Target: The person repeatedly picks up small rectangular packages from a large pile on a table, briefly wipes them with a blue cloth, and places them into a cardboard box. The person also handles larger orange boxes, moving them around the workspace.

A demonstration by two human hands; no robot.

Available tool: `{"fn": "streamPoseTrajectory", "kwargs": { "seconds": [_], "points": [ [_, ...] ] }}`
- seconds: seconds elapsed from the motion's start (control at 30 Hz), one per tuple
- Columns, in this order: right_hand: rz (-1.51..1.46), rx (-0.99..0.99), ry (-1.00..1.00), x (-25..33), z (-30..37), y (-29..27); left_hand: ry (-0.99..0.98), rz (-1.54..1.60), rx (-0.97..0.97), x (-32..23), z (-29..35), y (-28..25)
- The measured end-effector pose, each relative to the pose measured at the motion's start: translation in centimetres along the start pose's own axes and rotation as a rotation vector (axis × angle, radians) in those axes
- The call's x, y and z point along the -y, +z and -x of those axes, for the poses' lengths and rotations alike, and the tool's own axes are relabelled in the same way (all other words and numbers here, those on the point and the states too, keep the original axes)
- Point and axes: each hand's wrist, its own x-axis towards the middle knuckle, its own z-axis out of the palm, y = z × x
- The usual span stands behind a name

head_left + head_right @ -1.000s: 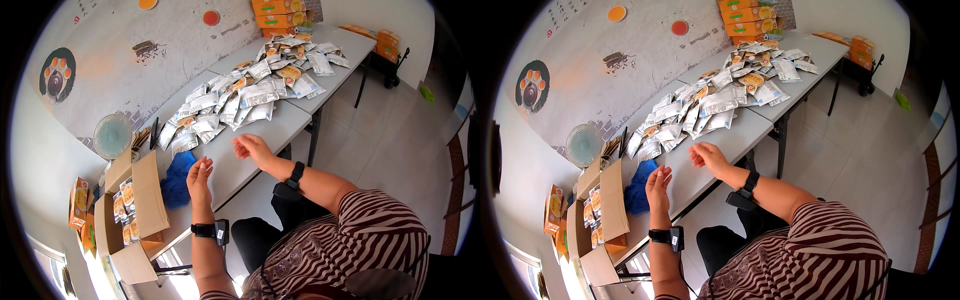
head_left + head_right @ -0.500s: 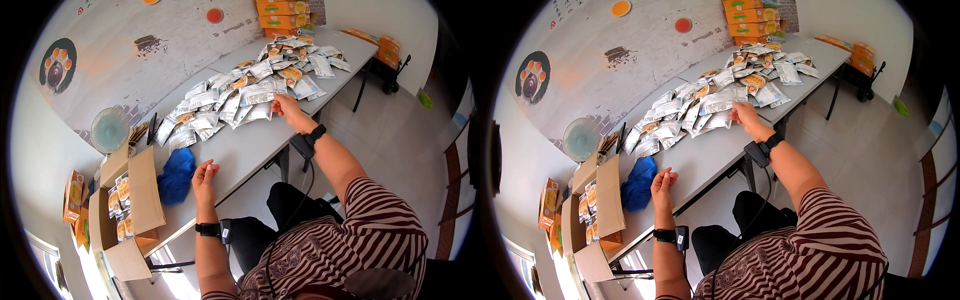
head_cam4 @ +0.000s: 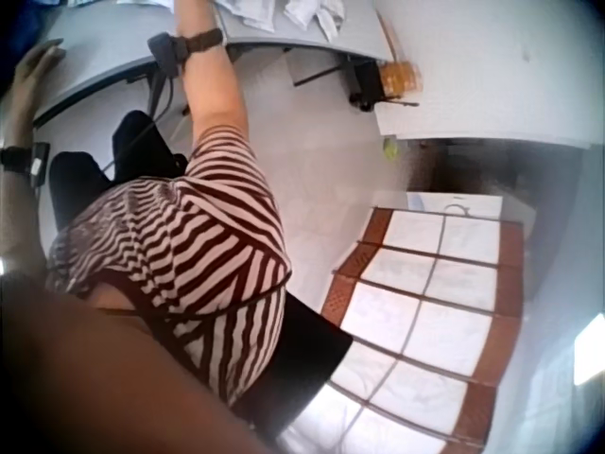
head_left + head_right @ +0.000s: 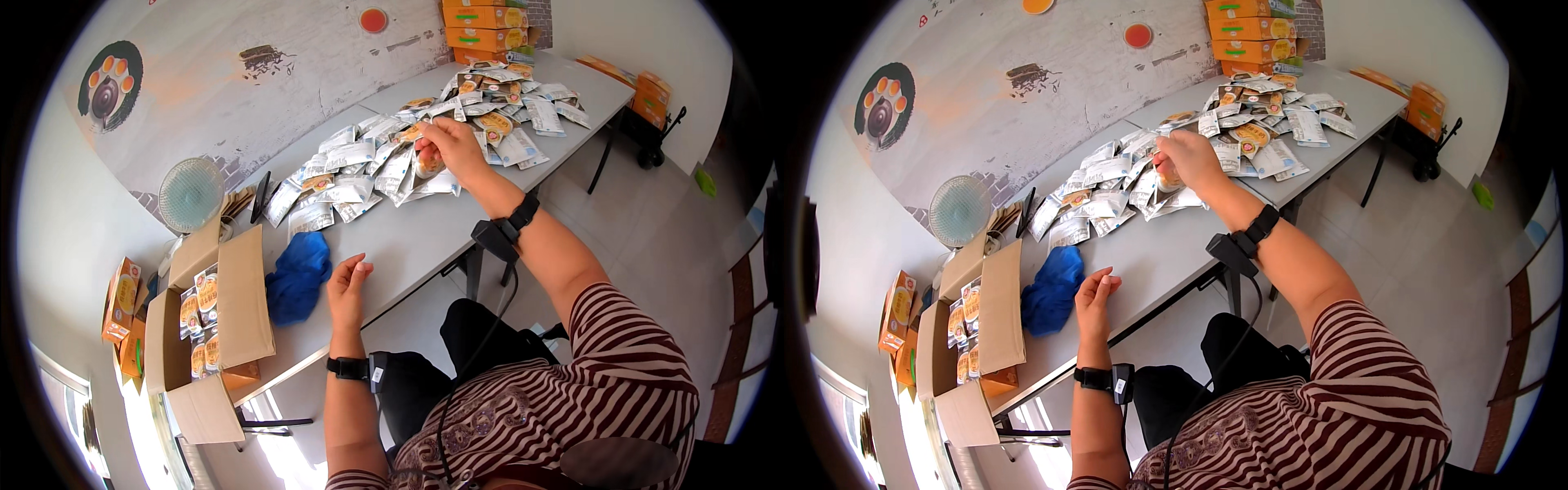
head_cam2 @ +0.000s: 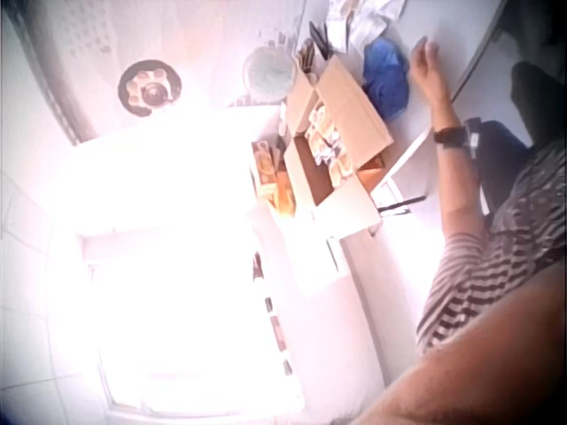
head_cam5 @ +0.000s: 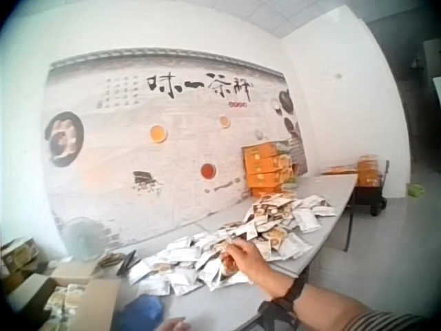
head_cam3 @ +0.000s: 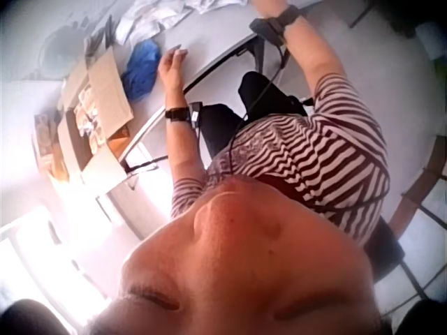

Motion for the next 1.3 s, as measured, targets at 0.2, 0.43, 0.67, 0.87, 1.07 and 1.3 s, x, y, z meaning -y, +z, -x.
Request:
{"fn": "streamPoseTrajectory", "kwargs": {
  "seconds": [0.2,0.43,0.67,0.87,1.07,1.3],
  "points": [
    [-0.043,0.271,0.031,-0.2,4.4,4.1,0.012,-0.003,0.066,-0.7,0.1,0.4],
    [-0.042,0.495,0.181,-3.5,8.9,9.2,0.094,-0.062,0.090,-1.2,0.3,0.9],
    [-0.026,0.554,0.130,-3.7,9.3,11.3,0.035,0.000,0.060,-2.3,0.7,0.9],
    [-0.153,0.113,0.024,-8.4,8.7,8.6,-0.079,0.275,0.051,-2.4,0.4,0.0],
    [0.014,0.349,0.136,-11.3,11.1,8.6,-0.098,0.343,0.052,-1.9,0.0,-0.5],
    [0.064,0.469,0.153,-11.3,11.4,8.8,-0.111,0.213,0.024,-1.8,0.3,0.0]
  ]
}}
